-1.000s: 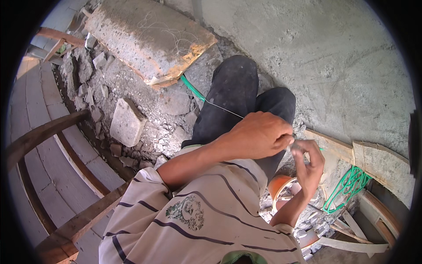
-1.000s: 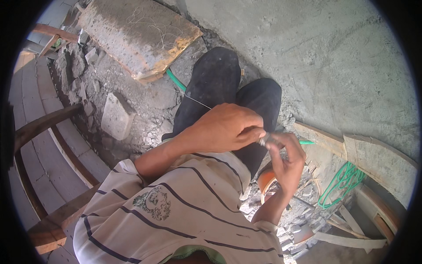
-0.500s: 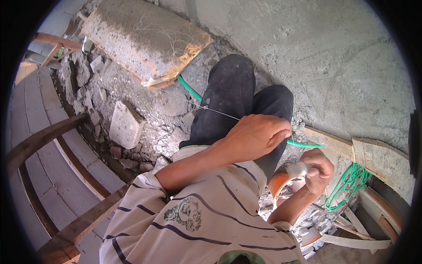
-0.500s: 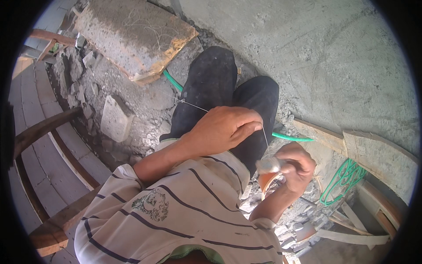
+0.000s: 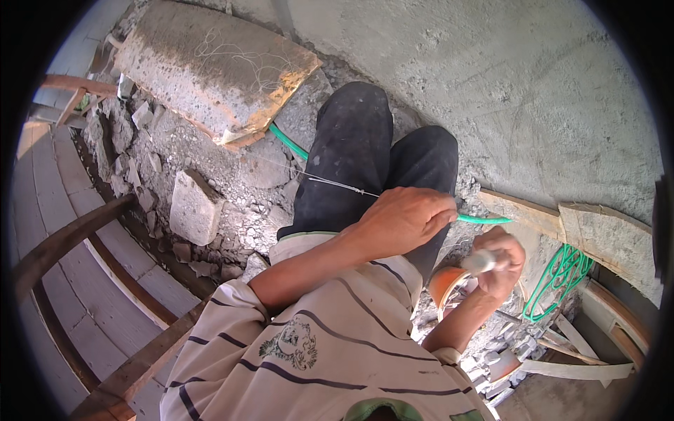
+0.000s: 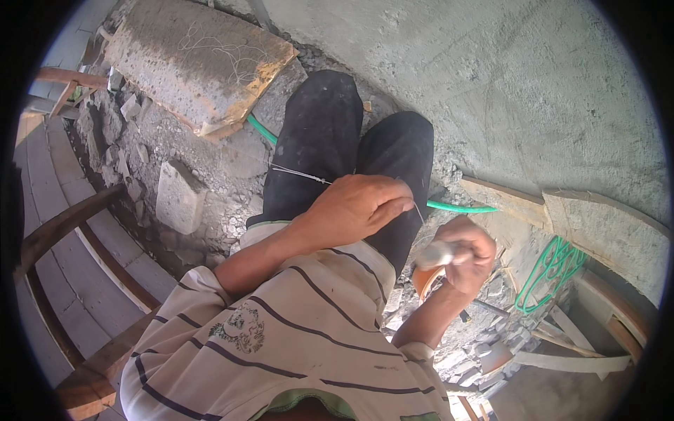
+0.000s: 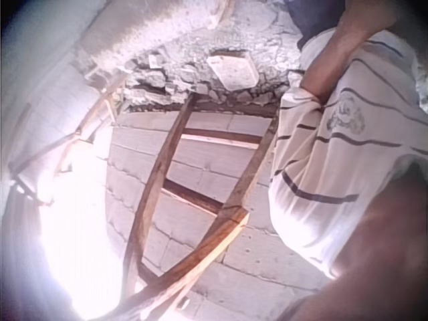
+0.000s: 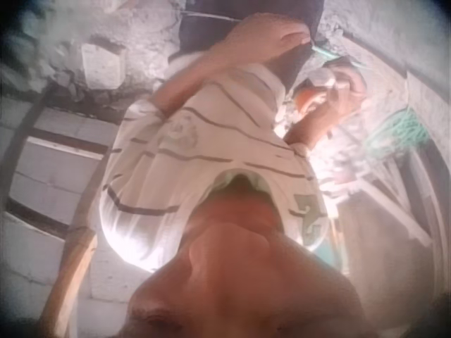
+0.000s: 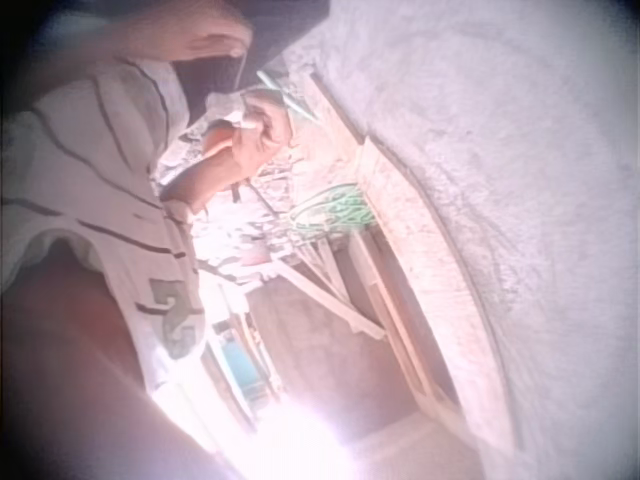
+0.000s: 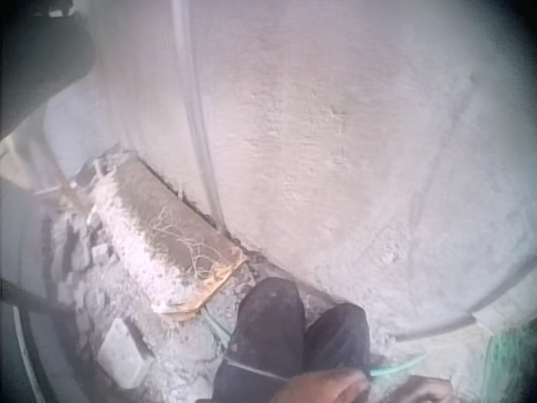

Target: The person sits on a construction site floor and ties a white string around a small piece of plaster. They repeatedly wrap the string, adjust the knot, and pull it tight. The person then picks up a larger piece of plaster and places it on the floor.

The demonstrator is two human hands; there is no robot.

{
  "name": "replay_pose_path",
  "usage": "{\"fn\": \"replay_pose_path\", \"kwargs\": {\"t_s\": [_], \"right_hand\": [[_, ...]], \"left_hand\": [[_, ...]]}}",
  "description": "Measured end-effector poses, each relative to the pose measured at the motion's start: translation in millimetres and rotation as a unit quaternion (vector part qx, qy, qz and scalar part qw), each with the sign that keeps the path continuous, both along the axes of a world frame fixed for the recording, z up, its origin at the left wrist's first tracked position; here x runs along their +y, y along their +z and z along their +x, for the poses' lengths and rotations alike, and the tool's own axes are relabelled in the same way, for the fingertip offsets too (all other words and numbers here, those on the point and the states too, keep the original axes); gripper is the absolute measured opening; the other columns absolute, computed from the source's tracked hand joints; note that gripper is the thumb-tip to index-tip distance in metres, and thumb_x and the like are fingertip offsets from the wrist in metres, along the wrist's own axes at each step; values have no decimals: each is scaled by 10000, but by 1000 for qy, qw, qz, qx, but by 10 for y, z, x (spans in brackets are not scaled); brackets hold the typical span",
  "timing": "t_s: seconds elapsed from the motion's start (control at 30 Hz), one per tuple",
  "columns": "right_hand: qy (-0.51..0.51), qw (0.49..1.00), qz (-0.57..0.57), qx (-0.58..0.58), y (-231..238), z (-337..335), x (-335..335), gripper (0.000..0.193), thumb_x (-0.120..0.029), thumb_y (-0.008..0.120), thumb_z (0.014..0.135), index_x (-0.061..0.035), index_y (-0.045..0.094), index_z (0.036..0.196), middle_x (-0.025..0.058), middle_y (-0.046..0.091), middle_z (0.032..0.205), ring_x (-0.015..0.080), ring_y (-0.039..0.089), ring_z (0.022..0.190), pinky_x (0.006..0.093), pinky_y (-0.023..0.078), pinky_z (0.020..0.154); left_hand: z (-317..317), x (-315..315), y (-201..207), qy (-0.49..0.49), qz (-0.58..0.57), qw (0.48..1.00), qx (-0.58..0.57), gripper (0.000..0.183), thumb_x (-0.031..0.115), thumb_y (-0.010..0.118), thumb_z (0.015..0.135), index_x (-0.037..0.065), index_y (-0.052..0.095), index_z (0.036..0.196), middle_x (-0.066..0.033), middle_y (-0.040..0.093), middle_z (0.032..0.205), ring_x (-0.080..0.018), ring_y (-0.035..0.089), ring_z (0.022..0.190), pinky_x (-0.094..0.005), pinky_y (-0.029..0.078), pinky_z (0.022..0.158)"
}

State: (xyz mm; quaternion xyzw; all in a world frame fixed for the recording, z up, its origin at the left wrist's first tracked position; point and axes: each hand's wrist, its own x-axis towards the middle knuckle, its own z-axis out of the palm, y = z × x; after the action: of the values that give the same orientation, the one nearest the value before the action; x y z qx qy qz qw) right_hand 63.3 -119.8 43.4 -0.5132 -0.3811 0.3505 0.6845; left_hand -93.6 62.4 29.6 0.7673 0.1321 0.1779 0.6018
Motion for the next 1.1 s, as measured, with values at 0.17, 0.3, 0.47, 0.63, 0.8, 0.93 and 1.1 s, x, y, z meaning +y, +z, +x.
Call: {"fn": "replay_pose_path", "kwargs": {"t_s": [0.17, 0.3, 0.47, 0.63, 0.8, 0.93, 1.1], "right_hand": [[-158, 906, -260, -295, -30, -165, 204, 170, -83, 691, 941, 27, 696, 1071, 65, 636, 811, 109, 566, 739, 249, 445, 661], [-275, 955, -106, 29, -119, -156, 206, 245, -179, 678, 990, 29, 677, 1119, 37, 602, 781, 93, 512, 655, 247, 423, 617], [-15, 998, -62, -19, -117, -113, 155, 240, -150, 717, 941, 32, 680, 1094, 56, 628, 827, 108, 527, 647, 256, 437, 617], [-138, 891, -279, -330, -142, -301, 400, 215, -30, 736, 898, 3, 696, 1106, 58, 669, 892, 114, 586, 730, 250, 466, 664], [-217, 962, -160, -26, -221, -384, 547, 185, -117, 674, 991, 3, 688, 1131, 40, 681, 914, 102, 596, 741, 238, 478, 676], [-157, 976, -118, 94, -387, -439, 534, 259, -195, 622, 1027, 26, 660, 1157, 65, 680, 917, 127, 627, 760, 259, 496, 668], [-118, 956, -54, 263, -478, -430, 537, 288, -235, 549, 1062, 11, 622, 1194, 89, 679, 924, 154, 628, 788, 294, 496, 678]], "left_hand": [[33, -153, 99, -26, 51, 998, -11, 179, 222, 604, 995, 53, 628, 942, -127, 615, 812, -361, 638, 777, -463, 485, 666], [60, -238, -7, -63, 7, 998, 1, 188, 232, 582, 997, 49, 626, 985, -145, 648, 864, -380, 658, 823, -486, 501, 690], [-23, 307, -323, -73, 21, 997, 6, 256, 281, 583, 998, 45, 682, 988, -153, 702, 908, -388, 664, 861, -455, 517, 734], [-54, 470, -103, -144, -86, 982, 90, 207, 188, 604, 1009, 10, 685, 1075, -96, 695, 852, -165, 657, 754, -317, 532, 724], [-47, 333, -259, -128, -204, 968, 71, 240, 213, 600, 1033, -2, 692, 1089, -81, 706, 863, -150, 669, 818, -303, 531, 781], [-57, 459, -378, -125, -117, 984, 48, 167, 144, 670, 987, 27, 709, 1100, -72, 696, 1112, -163, 665, 1000, -297, 522, 885], [-120, 500, -461, -123, -38, 991, 25, 238, 130, 678, 957, 82, 683, 1190, -91, 631, 1307, -230, 619, 1165, -348, 487, 982]]}}
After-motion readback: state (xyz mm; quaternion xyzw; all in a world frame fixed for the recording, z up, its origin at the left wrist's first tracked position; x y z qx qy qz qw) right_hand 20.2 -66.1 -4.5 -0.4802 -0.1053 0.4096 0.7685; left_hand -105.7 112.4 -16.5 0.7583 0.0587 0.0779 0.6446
